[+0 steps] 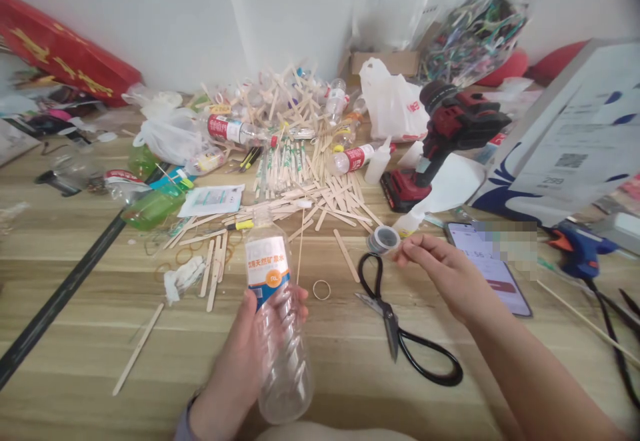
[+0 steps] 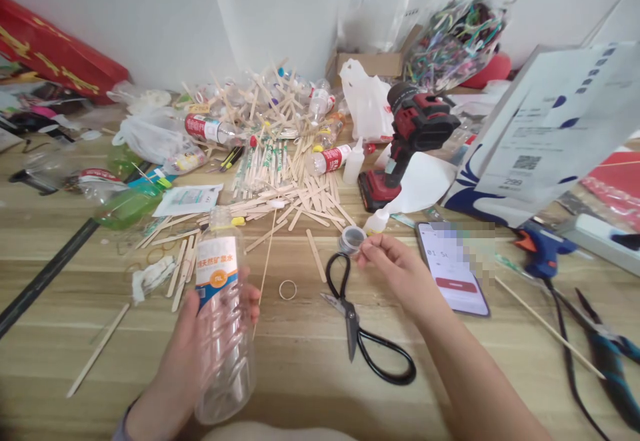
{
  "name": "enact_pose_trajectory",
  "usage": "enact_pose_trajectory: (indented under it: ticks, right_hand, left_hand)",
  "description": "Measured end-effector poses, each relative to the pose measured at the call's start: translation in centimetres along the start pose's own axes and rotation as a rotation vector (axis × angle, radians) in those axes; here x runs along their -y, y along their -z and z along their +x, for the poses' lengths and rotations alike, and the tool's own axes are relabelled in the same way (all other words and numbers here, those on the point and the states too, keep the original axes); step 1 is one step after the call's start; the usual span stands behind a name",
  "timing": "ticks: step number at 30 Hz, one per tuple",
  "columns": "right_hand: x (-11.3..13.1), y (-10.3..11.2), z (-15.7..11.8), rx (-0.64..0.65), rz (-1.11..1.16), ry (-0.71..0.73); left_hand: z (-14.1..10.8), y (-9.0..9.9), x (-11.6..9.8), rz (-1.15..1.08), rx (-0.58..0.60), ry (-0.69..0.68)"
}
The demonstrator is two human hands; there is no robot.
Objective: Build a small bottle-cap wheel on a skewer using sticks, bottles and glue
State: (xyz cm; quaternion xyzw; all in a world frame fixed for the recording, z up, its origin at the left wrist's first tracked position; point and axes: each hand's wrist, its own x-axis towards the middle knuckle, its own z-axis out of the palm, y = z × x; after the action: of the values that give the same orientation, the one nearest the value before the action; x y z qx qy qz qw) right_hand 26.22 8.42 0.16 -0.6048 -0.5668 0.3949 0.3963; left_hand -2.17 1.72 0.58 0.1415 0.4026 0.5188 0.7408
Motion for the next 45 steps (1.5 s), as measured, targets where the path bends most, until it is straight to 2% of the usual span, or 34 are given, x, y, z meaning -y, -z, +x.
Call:
enact_pose_trajectory:
  ticks: [5,11,17,22,24,27,30,34,37,39,42,45]
  right_hand:
    - [1.5,0.3,-0.2,-0.067,0.155,-0.061]
    - [3.5,-0.1,-0.7,0.004,0.579,-0.184]
    - [4.8,0.4,-1.8,-0.114,0.65,-0.006]
    - [6.3,1.7,-2.5,-0.204,0.656,0.126]
    - [7.0,2.0,-2.5,-0.212,0.709,0.134]
    - [8.1,2.0,-2.4,-0.174,0.897,0.053]
    - [9.0,1.2,-2.6,-0.149,1.121,-0.012]
    - [9.4,-0.5,-3.7,-0.081,1.304,-0.06]
    - [8.8,-1.3,-4.8,0.005,1.308,-0.137]
    - [8.1,-1.2,-5.4,0.002,1.273,-0.181]
    - [6.4,-0.1,-5.8,-0.087,1.15,-0.188]
    - [4.2,1.2,-5.8,-0.163,0.936,-0.142]
  left_hand:
    - [-0.1,-0.2,0.0,-0.022,0.025,0.013]
    - [-0.1,-0.9,0.4,-0.077,0.122,0.05]
    - [0.3,-1.7,1.0,-0.149,0.228,0.141]
    - [0.3,-1.6,1.3,-0.143,0.24,0.142]
    - [0.3,-1.5,1.3,-0.146,0.239,0.145]
    - [0.3,-1.6,1.2,-0.168,0.236,0.155]
    - [0.7,-2.7,1.6,-0.223,0.279,0.218]
    - [2.0,-5.8,2.7,-0.355,0.454,0.415]
    - [2.9,-7.9,3.2,-0.413,0.501,0.444]
    - [3.2,-8.4,2.8,-0.449,0.492,0.375]
    - [3.3,-7.7,1.4,-0.458,0.447,0.282]
    - [3.0,-6.3,-0.6,-0.441,0.39,0.185]
